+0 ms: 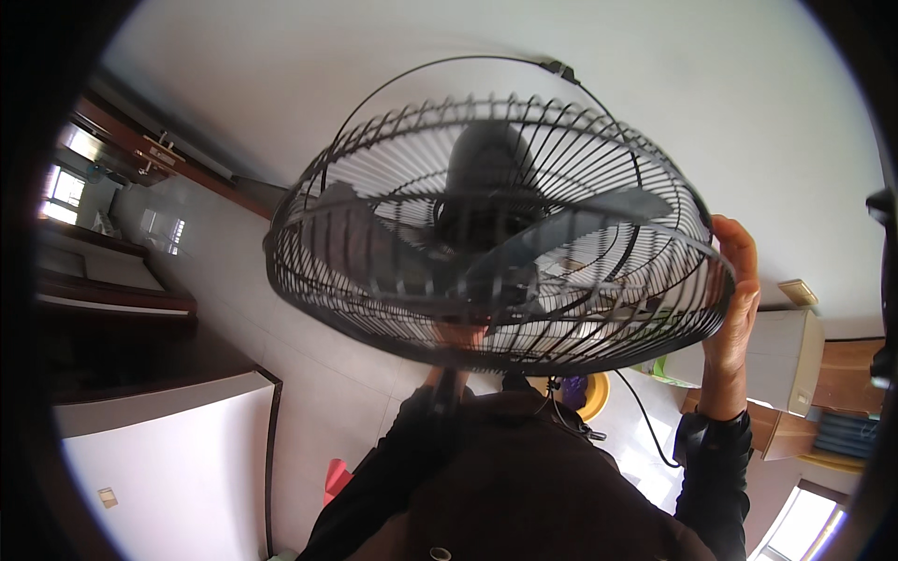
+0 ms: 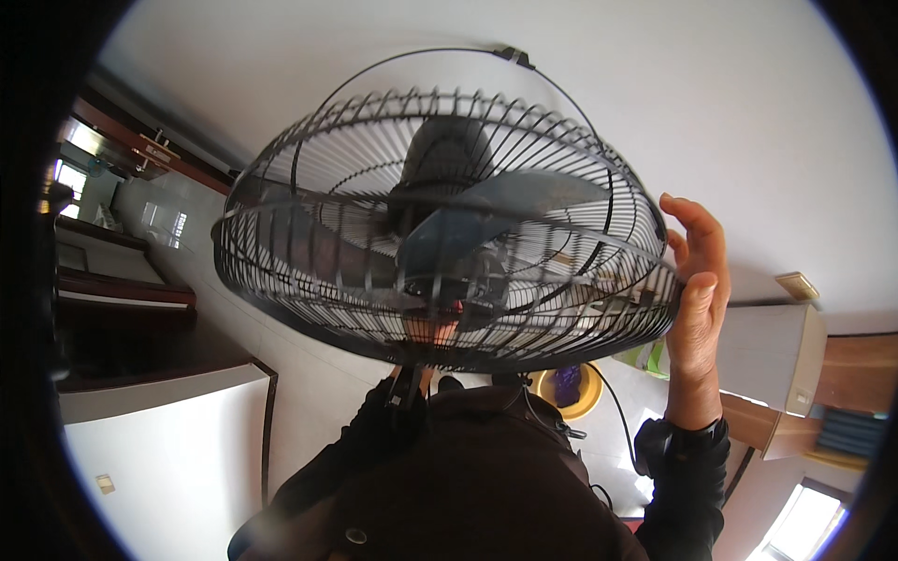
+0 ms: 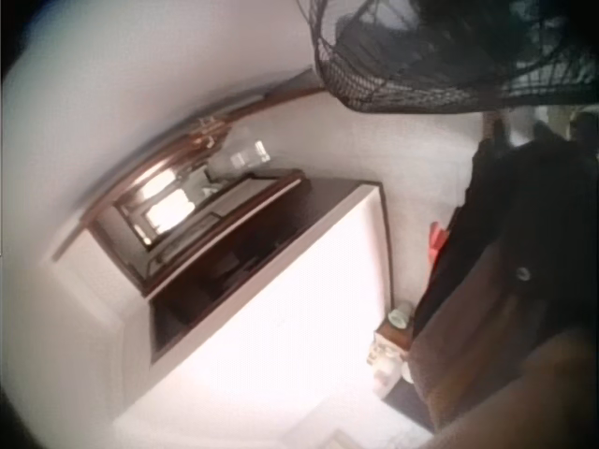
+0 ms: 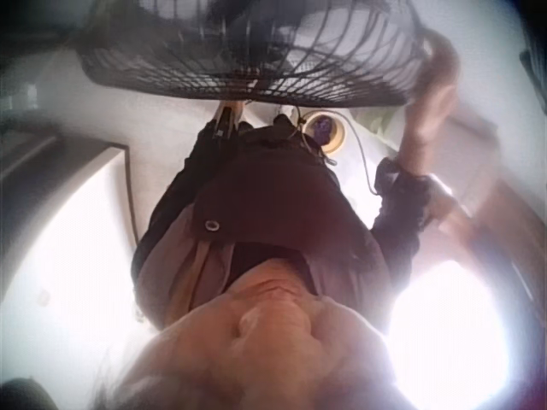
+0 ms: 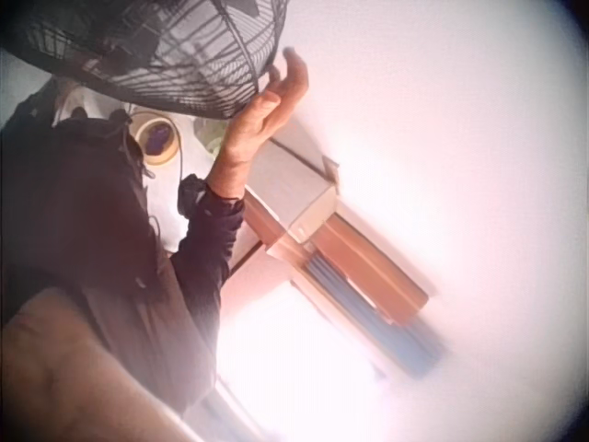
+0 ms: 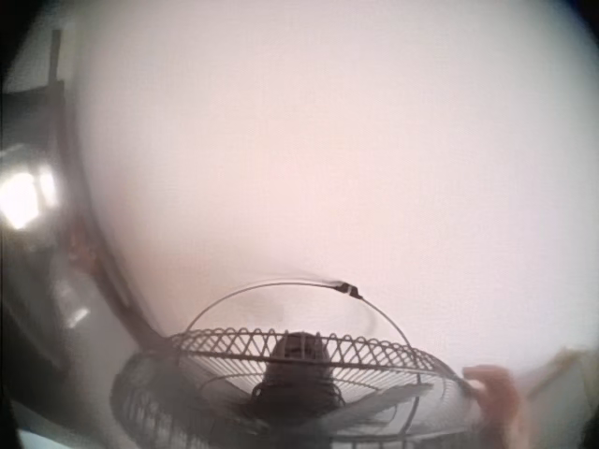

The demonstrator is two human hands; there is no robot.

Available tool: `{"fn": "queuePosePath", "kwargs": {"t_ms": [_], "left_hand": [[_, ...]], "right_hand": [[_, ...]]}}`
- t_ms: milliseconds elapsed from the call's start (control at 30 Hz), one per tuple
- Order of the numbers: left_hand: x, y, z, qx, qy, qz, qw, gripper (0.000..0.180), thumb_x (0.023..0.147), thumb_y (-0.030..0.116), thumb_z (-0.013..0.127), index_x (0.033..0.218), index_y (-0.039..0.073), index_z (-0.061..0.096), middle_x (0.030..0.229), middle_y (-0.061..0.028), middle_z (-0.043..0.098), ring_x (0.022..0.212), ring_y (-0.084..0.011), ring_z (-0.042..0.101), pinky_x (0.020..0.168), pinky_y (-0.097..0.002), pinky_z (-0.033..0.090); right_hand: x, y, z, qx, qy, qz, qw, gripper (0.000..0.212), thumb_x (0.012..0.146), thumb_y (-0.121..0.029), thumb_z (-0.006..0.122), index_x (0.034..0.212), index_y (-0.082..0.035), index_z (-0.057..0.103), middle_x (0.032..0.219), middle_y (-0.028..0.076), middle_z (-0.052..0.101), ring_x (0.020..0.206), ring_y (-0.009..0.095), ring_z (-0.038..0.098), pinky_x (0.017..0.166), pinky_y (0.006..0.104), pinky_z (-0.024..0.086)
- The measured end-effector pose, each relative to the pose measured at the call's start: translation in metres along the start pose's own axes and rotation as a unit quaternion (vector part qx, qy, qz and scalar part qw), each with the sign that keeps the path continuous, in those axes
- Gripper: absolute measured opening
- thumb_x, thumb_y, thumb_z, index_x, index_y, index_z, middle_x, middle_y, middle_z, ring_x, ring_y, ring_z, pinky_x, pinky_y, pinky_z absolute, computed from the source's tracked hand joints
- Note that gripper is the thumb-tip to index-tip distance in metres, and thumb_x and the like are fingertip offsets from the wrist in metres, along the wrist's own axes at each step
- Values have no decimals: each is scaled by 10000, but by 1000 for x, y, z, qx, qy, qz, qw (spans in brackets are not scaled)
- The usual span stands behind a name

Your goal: The person assembles a standing fan by attaching the front grille, then uses a screwdriver to tighten a screw on the fan's neck. They then reattach the front grille and adjust the fan's position.

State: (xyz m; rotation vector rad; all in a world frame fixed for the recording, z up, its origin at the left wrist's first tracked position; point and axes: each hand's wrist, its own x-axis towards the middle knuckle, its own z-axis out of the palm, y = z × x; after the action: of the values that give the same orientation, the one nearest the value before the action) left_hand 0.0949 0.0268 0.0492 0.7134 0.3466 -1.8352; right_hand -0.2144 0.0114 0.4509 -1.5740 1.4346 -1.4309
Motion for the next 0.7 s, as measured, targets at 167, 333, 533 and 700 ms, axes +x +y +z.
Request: {"fn": "queuePosePath", "kwargs": {"t_ms": [167, 333, 533, 700], "left_hand": [[-13, 6, -19, 4, 33, 9, 999, 444, 950, 450, 396, 1181, 132, 603, 1222, -89, 593, 1177, -290, 534, 1029, -508, 383], [-4, 7, -16, -1, 46, 14, 999, 448, 952, 452, 388, 1183, 133, 600, 1216, -88, 593, 1177, -289, 530, 1028, -505, 382], [8, 15, -8, -5, 42, 9, 999, 452, 954, 455, 379, 1186, 134, 596, 1208, -86, 593, 1177, -288, 526, 1028, -502, 381], [14, 15, -1, -2, 49, 11, 999, 455, 957, 457, 371, 1189, 135, 593, 1201, -85, 593, 1178, -286, 522, 1027, -499, 380]], "right_hand": [[7, 1, -1, 23, -41, -9, 999, 916, 863, -732, 443, 1327, 57, 419, 1353, 171, 438, 1301, 268, 388, 1048, 410, 317], [9, -6, 2, 1, -63, -4, 998, 935, 848, -757, 427, 1371, 17, 388, 1402, 179, 421, 1335, 285, 370, 1121, 448, 246], [3, -20, 7, 22, -84, 23, 996, 982, 801, -772, 493, 1366, 26, 395, 1404, 181, 373, 1334, 290, 341, 1087, 424, 265], [17, -23, -23, 36, -202, 56, 977, 1127, 619, -812, 665, 1384, -20, 423, 1409, 171, 388, 1362, 283, 326, 1090, 413, 261]]}}
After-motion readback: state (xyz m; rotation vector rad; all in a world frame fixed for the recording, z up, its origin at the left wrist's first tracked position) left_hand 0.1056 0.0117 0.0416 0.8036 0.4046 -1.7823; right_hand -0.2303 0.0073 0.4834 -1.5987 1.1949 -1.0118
